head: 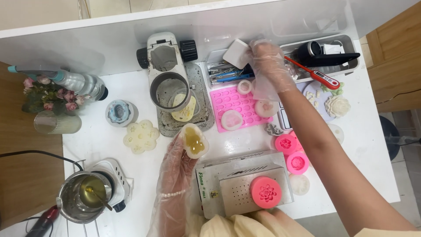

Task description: Pouring melted wax into various silicone molds to create candles at a workbench.

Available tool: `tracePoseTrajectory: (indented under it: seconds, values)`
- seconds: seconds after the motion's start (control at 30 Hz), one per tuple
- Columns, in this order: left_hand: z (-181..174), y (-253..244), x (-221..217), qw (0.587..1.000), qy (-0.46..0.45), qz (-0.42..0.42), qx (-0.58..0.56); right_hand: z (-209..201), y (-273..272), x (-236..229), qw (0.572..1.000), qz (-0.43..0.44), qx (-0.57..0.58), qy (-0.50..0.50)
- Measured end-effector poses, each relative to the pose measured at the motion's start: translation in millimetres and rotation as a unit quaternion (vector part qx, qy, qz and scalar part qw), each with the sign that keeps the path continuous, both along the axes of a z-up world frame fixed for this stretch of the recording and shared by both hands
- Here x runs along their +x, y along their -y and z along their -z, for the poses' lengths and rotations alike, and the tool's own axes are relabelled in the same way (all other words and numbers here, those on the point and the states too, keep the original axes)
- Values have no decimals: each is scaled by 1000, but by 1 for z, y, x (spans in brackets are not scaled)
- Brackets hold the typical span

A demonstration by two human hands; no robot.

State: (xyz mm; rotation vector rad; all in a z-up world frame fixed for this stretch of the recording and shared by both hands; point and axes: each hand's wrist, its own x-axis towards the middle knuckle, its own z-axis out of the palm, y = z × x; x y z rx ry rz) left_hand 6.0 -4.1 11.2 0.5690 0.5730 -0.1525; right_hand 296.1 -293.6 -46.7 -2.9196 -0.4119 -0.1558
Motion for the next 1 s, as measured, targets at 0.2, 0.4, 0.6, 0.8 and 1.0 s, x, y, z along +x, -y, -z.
tracePoseTrajectory:
  seconds: [0.2,0.4,0.6,0.8,1.0]
  values:
    - [0,0,2,1000,-15,0,3,4,3,-7,994,-18,-28,100]
    - [2,0,3,1000,-9,-3,2,16,-8,-11,993,99,-43,44]
    - [4,0,3,1000,-5,2,-13,1,-44,-39,994,-53,-19,-97]
    - [8,0,0,1000,0,-4,-16,4,-81,-18,950,-91,-172,-243]
    - [4,-3,-4,1000,6,-15,-12,-1,-94,-6,918,-145,-265,-256]
